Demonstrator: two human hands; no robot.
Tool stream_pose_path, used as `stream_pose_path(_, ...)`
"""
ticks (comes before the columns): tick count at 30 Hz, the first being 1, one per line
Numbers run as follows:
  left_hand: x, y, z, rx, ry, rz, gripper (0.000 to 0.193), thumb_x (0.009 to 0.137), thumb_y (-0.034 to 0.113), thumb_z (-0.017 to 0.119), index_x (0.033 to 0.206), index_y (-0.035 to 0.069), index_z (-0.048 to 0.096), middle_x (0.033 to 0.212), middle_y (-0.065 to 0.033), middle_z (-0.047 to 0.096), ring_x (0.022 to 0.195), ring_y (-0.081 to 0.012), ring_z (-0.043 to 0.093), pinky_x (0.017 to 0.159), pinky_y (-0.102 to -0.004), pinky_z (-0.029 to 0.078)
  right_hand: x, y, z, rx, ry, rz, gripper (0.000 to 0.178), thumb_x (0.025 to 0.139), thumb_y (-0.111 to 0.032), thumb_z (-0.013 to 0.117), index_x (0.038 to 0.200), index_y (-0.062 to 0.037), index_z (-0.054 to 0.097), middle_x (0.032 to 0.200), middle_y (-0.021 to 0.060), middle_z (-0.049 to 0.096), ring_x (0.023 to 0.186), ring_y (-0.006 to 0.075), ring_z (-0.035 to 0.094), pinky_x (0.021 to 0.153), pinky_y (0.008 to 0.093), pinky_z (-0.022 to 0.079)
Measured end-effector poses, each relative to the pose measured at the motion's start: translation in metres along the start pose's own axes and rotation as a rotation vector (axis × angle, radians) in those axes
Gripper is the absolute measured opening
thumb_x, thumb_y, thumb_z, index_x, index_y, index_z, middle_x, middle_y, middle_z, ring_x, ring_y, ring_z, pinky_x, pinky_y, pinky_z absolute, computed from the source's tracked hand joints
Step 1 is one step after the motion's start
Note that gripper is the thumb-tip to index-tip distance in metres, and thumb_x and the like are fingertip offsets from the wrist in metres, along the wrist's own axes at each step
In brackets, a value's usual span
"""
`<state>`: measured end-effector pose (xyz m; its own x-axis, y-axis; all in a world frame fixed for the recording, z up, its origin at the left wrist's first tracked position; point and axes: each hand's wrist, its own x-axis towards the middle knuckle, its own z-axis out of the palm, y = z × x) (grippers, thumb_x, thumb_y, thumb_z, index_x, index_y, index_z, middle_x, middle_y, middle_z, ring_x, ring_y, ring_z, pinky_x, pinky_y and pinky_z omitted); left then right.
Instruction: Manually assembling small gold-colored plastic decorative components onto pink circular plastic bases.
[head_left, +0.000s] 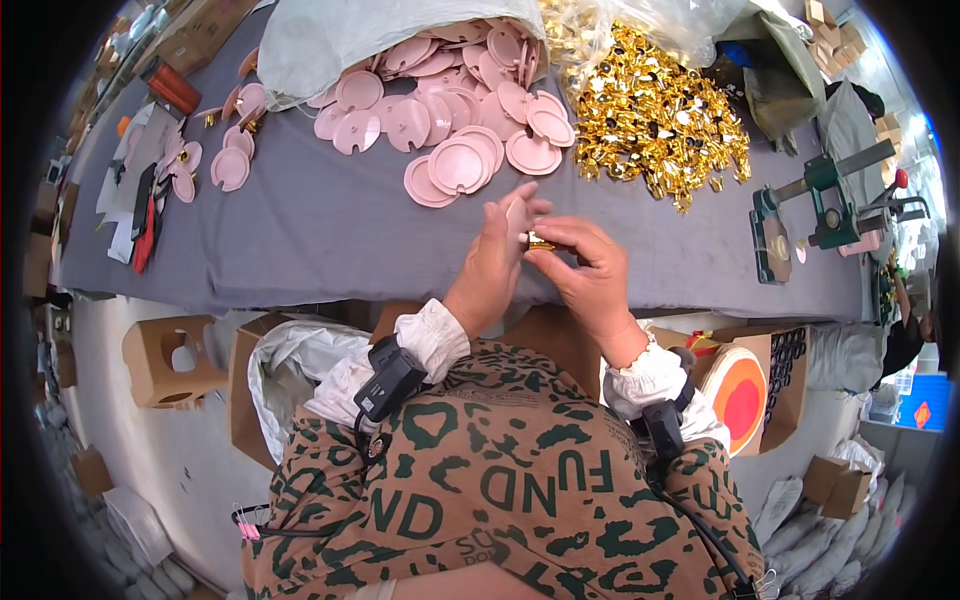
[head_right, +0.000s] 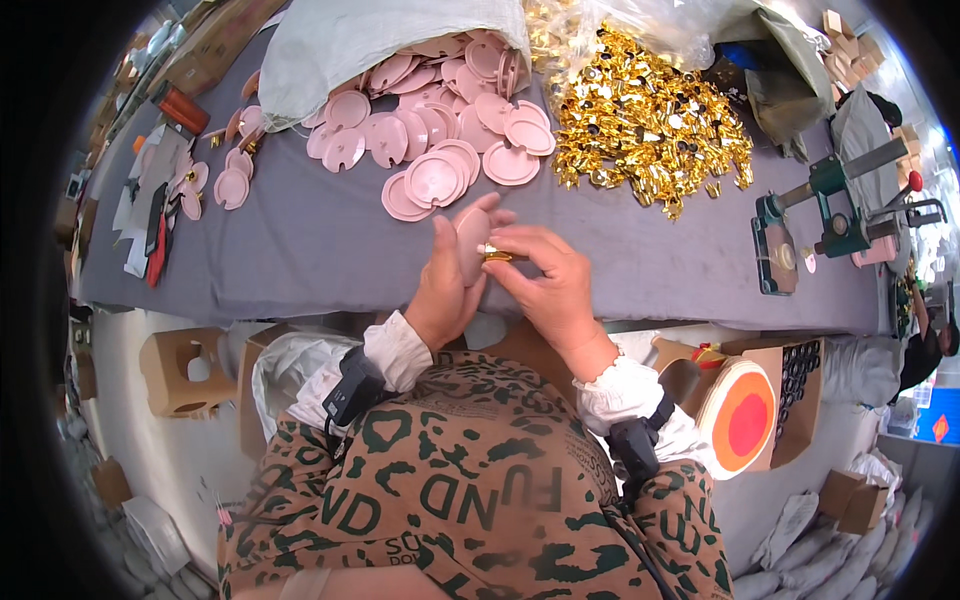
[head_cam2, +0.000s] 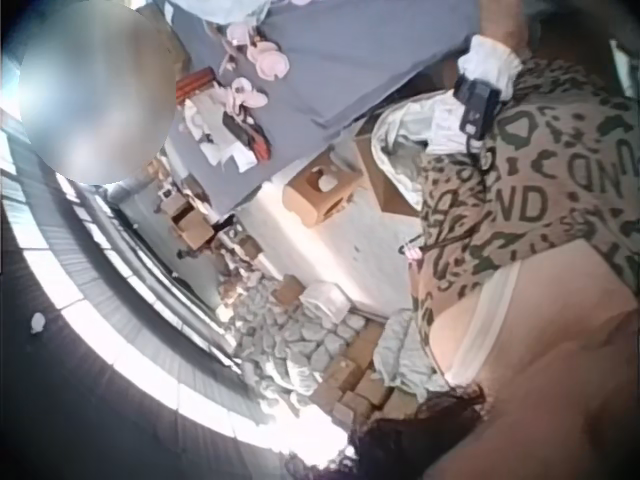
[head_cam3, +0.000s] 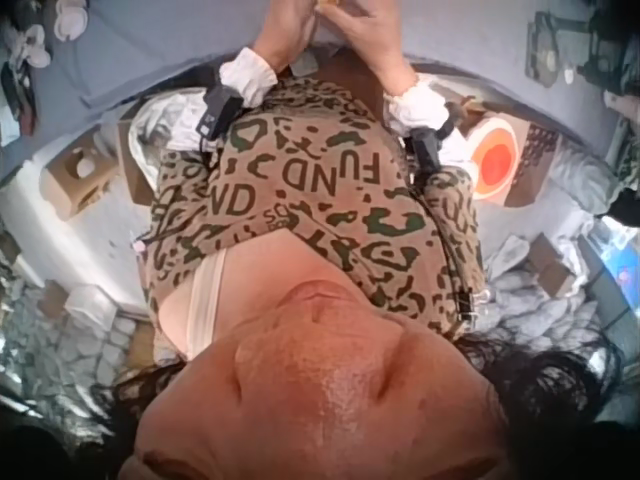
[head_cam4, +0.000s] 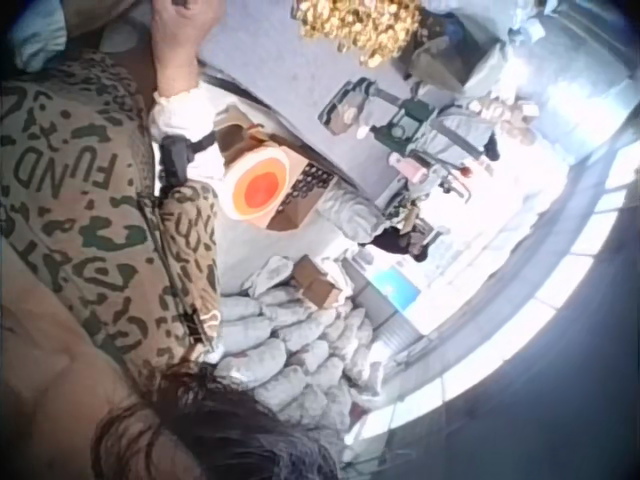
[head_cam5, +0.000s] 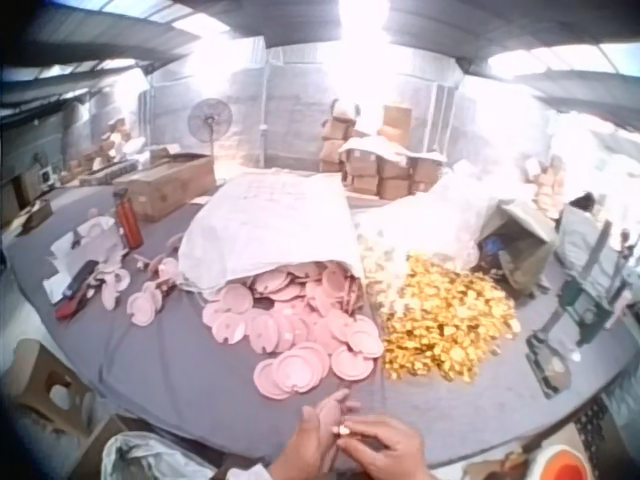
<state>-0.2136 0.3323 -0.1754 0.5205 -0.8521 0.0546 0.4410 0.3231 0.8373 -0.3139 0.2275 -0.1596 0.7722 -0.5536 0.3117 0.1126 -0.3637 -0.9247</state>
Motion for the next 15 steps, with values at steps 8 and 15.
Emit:
stream_pose_path(8, -0.003, -0.007, -0.008, 0.151, 0.069, 0.091, 0.072, 0.102, 0.056, 0.024, 0.143, -0.002, 0.032, 0.129, -0.0146, 0.047, 0.118, -0.0224, 0.047, 0.103, -0.0345, 0.036, 0.005, -0.007, 0.008, -0.214, -0.018, -0.235, 0.023, 0.075, -0.003, 0.078, 0.097, -0.0035, 0.071, 0.100, 0.0082, 0.070, 0.086, 0.0168, 0.068, 0.073, 0.0267, 0.056)
stream_pose_path(15, -0.018, -0.006, -0.037, 0.773, 0.061, 0.485, 0.064, 0.099, 0.048, 0.042, 0.139, -0.002, 0.038, 0.131, -0.0224, 0.046, 0.122, -0.0350, 0.046, 0.105, -0.0405, 0.034, 0.012, -0.021, 0.025, 0.384, -0.128, 0.605, 0.022, 0.081, 0.002, 0.072, 0.101, 0.0082, 0.067, 0.094, 0.0128, 0.069, 0.078, 0.0145, 0.067, 0.068, 0.0257, 0.057)
